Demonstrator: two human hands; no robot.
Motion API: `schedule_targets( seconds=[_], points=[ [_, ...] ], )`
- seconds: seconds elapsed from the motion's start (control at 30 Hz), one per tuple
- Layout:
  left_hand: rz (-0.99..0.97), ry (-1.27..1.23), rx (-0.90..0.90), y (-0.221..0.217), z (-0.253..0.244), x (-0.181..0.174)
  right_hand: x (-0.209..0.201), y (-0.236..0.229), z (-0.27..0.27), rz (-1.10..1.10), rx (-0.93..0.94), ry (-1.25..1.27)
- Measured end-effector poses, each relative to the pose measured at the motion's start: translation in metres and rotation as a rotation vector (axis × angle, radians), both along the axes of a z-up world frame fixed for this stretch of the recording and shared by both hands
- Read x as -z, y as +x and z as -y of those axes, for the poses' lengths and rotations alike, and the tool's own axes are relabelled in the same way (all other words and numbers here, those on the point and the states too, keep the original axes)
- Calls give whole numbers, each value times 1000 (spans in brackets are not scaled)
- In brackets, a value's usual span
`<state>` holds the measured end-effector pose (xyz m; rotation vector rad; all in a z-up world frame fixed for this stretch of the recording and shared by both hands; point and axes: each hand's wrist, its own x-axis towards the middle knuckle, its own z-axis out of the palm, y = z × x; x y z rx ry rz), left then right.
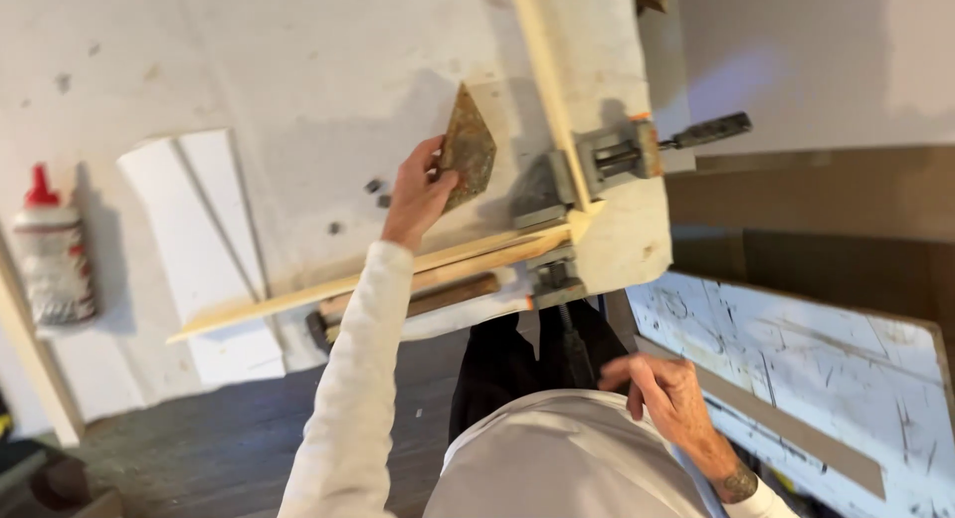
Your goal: Assembling a wooden frame using glue, clamps, and a hammer
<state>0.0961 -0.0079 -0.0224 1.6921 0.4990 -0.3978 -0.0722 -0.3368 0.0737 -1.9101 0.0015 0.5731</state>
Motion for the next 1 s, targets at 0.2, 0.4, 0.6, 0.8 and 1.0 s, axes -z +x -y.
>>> schedule_targets(
  seconds=[0.2, 0.4, 0.6, 0.8, 1.0],
  points=[
    [-158, -254, 21, 4, 62, -49, 5, 28, 20, -236, 174, -118],
    [-3, -202, 77, -11, 69, -31, 33, 27, 36, -75, 208, 98],
    [-1, -46, 198, -8, 76, -58, 37, 31, 34, -89, 206, 117],
    [16, 57, 247, -11, 76, -50, 31, 36, 27, -116, 161, 50],
    [78, 71, 255, -23, 76, -47, 4, 128, -4, 227, 79, -180]
  ],
)
